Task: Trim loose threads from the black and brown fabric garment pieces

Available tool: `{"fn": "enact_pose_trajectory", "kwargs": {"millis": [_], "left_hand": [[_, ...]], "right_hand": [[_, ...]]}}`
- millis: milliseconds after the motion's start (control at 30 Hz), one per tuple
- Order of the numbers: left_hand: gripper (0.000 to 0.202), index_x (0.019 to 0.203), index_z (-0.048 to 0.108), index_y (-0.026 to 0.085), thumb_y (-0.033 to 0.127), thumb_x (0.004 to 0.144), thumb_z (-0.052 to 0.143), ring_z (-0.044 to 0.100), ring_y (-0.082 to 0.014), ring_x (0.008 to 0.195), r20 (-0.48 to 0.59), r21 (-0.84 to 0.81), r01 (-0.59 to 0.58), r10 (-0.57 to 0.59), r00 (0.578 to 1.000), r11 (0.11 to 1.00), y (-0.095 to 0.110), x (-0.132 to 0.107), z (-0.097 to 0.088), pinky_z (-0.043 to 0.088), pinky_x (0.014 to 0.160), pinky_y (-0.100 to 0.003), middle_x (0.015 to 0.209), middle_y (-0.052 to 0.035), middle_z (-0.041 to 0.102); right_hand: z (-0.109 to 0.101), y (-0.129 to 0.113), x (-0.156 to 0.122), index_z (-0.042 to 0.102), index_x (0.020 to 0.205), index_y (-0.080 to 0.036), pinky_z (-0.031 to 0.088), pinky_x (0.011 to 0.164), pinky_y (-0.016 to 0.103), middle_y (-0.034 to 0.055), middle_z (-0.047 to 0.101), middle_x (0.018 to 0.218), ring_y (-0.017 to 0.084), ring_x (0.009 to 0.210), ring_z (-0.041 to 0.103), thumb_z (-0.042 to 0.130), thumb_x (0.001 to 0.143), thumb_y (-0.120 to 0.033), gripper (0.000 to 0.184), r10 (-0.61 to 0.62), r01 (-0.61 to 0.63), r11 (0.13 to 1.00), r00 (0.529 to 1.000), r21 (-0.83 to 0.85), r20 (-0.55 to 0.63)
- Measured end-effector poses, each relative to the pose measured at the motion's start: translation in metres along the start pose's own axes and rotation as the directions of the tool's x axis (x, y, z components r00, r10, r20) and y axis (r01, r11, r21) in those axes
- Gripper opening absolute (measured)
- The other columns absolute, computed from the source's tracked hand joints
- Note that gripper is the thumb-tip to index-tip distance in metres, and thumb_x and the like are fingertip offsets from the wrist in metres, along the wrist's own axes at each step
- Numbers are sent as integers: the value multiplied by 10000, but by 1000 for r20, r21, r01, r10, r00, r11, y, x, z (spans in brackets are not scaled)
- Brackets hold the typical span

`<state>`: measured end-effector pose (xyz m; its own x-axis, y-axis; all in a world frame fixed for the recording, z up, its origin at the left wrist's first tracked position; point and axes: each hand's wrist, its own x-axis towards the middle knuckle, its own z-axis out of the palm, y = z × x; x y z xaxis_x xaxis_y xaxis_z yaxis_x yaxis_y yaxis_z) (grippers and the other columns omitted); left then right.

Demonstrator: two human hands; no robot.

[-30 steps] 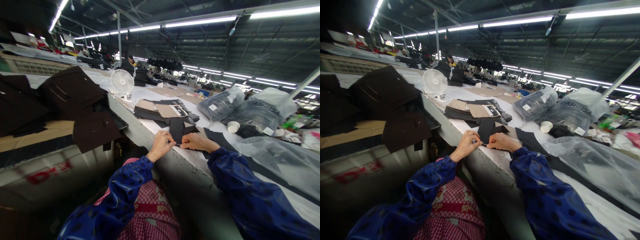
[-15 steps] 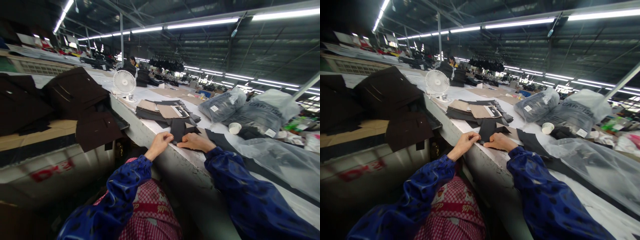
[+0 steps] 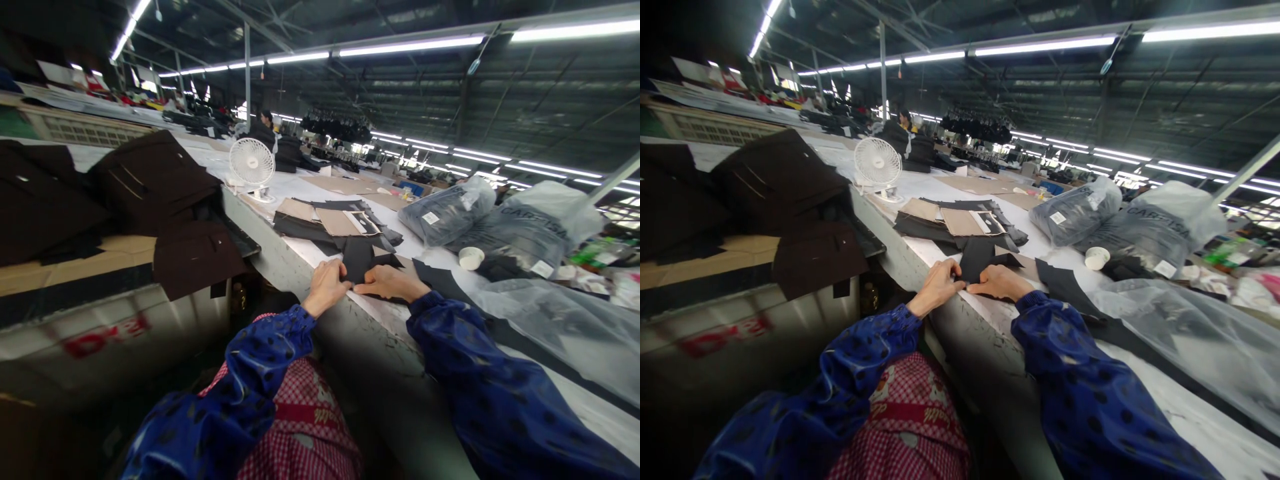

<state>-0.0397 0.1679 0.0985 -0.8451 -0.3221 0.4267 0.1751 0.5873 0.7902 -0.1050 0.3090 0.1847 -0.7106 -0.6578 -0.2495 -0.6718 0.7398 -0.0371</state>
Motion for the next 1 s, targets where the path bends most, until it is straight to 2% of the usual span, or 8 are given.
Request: {"fn": "enact_pose_trajectory", "kwargs": {"millis": [200,367,433,500,600,767,900,1000], "left_hand": [[276,984,617,173,44,797,461,594,-190,986,16,-93,-100,102,995,991,-18,-11,-18,472,907,-348,1013,-67,665],[427,1102,667,247,40,738,584,248,-272,1413,182,-80,-382,390,903,921,-26,-27,-31,147,1165,-504,1410,-29,513],[231,970,713,246,133,805,598,332,-282,1374,159,-75,-382,389,907,921,-20,-26,-30,76,1162,-536,1318,-29,600],[160,891,723,224,192,849,573,499,-266,1231,49,-116,-332,339,940,936,-10,-19,-30,172,1139,-507,1129,-45,701],[155,862,729,192,210,831,577,620,-232,949,-106,-309,-236,213,971,922,10,-4,-33,411,942,-387,912,-45,732],[126,756,735,163,197,757,614,611,-186,757,-182,-549,-170,82,980,819,29,18,-49,446,741,-282,738,-5,708],[155,784,735,136,250,735,643,624,-183,727,-206,-632,-161,36,978,758,29,24,-60,472,718,-284,745,-23,717],[325,995,704,120,308,732,673,656,-208,810,-221,-712,-164,3,975,683,28,28,-70,504,790,-326,870,-66,735]], "right_hand": [[0,-4,-5,479,566,-187,324,462,248,-6,499,478,130,482,501,558,821,-570,467,-44,43,999,999,32,13],[-10,-2,-18,580,679,-154,477,521,244,39,623,627,139,549,594,575,813,-566,433,-171,100,915,974,392,150],[-22,-1,-29,603,757,-139,506,558,248,53,648,684,144,597,619,569,809,-593,458,-208,150,837,977,526,53],[-37,-1,-43,604,814,-139,489,536,240,55,649,708,140,601,611,523,836,-604,472,-179,247,796,968,553,-175],[-55,-3,-64,632,958,-160,493,591,269,73,681,851,172,712,633,540,839,-581,447,-200,352,862,898,364,-393],[-57,1,-73,587,1183,-197,501,825,376,85,672,1127,267,959,646,729,718,-369,516,-261,245,965,831,-99,-491],[-57,10,-63,630,1111,-224,493,701,326,58,713,945,253,862,669,578,851,-329,285,-194,79,972,796,-220,-573],[-67,11,-60,682,929,-226,427,593,307,54,689,738,253,724,653,504,898,-387,243,-132,-78,956,742,-281,-657]]}}
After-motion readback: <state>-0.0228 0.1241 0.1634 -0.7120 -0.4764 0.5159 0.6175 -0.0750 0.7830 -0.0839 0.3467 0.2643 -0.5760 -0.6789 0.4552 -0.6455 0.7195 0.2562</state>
